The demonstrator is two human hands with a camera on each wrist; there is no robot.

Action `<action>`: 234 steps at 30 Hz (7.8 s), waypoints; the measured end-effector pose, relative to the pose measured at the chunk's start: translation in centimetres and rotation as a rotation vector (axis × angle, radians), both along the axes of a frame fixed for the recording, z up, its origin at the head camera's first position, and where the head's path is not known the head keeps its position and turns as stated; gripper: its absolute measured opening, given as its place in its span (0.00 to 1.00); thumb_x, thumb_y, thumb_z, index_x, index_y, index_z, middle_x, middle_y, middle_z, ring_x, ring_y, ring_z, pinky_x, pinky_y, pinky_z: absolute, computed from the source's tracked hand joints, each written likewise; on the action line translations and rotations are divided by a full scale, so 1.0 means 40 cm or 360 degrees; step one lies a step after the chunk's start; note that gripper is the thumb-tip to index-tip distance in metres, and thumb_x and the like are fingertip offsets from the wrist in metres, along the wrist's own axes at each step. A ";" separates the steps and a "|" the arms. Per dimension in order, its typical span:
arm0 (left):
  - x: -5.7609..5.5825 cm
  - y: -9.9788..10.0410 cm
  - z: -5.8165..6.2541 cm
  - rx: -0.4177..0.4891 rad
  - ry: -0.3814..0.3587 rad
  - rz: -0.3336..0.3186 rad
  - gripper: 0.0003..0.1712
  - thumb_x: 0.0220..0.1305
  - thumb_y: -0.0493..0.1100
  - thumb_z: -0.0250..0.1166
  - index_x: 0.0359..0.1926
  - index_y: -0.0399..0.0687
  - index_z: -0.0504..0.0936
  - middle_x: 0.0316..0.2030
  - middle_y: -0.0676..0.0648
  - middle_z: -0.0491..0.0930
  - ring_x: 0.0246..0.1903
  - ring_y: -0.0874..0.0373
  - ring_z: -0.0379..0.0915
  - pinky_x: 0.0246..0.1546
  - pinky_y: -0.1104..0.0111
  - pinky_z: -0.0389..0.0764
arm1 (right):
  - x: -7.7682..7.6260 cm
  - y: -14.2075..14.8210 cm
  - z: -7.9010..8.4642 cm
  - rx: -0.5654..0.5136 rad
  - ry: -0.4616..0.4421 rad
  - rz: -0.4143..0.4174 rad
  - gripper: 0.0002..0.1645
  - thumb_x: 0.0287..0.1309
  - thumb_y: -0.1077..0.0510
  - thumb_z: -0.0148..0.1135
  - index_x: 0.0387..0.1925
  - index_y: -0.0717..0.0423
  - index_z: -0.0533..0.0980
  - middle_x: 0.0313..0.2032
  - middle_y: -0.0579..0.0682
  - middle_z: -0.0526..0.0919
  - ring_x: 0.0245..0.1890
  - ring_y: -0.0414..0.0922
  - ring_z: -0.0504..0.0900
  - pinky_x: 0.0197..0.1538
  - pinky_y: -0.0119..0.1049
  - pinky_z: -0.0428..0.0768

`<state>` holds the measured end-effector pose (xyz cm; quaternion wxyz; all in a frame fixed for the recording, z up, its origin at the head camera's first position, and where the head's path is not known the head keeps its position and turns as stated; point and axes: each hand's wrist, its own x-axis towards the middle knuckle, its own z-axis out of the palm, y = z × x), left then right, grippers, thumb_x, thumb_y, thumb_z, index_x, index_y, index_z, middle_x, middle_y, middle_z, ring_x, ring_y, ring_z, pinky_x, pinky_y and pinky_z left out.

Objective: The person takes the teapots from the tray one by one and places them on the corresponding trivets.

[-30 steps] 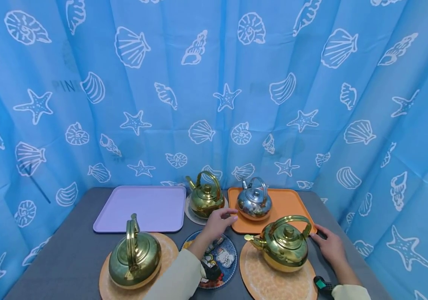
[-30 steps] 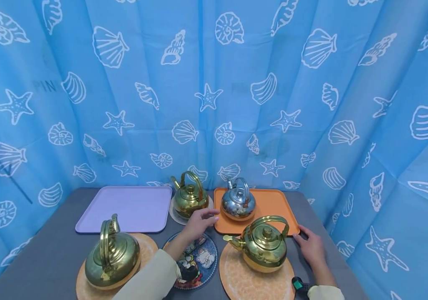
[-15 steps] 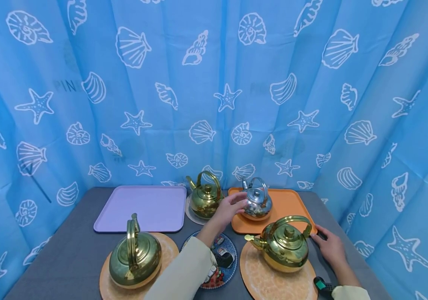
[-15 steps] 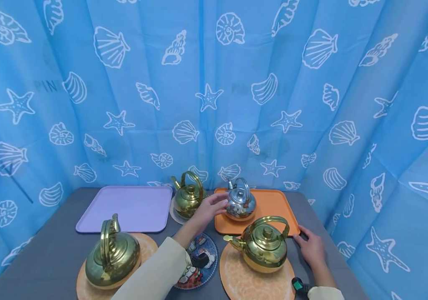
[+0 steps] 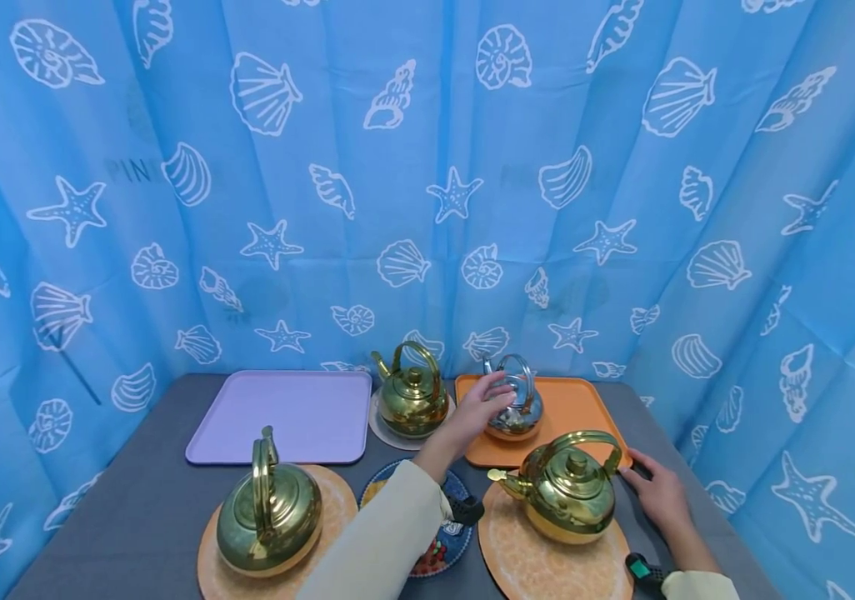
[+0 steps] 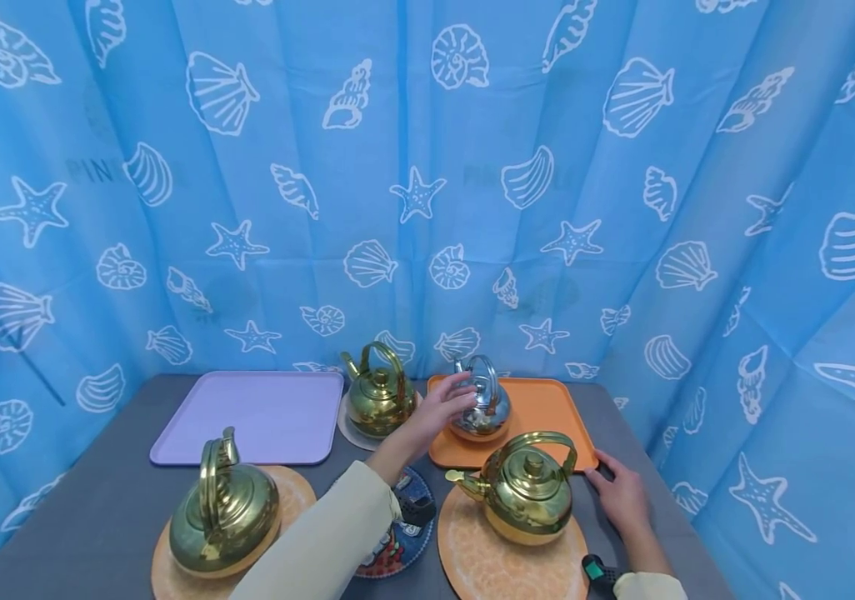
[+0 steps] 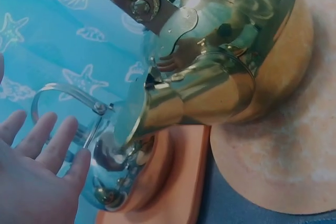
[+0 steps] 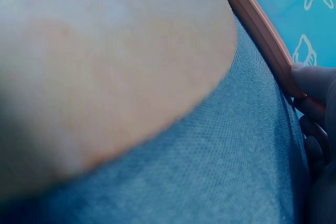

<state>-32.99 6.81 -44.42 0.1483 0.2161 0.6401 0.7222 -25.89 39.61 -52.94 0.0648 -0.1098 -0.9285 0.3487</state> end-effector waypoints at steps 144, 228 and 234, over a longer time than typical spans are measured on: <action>0.250 -0.199 0.102 0.0046 0.0289 0.0473 0.20 0.72 0.28 0.50 0.62 0.36 0.75 0.40 0.35 0.79 0.45 0.32 0.71 0.46 0.48 0.76 | -0.018 -0.011 -0.010 -0.0012 -0.0016 -0.0141 0.32 0.68 0.52 0.56 0.66 0.68 0.64 0.65 0.73 0.61 0.64 0.71 0.56 0.63 0.65 0.57; 0.345 -0.375 0.047 -0.0455 0.0657 0.0834 0.18 0.68 0.33 0.61 0.55 0.56 0.80 0.51 0.53 0.75 0.45 0.51 0.72 0.39 0.63 0.79 | 0.005 0.000 0.032 0.0028 -0.0072 0.0038 0.37 0.67 0.49 0.58 0.64 0.73 0.63 0.63 0.75 0.63 0.62 0.72 0.60 0.60 0.66 0.61; 0.346 -0.411 0.047 -0.0462 0.0783 0.0857 0.22 0.64 0.33 0.64 0.54 0.63 0.80 0.51 0.56 0.76 0.48 0.55 0.74 0.43 0.65 0.80 | 0.016 -0.002 0.051 0.0038 -0.0067 0.0090 0.34 0.69 0.52 0.56 0.64 0.75 0.62 0.60 0.76 0.65 0.60 0.71 0.63 0.58 0.65 0.65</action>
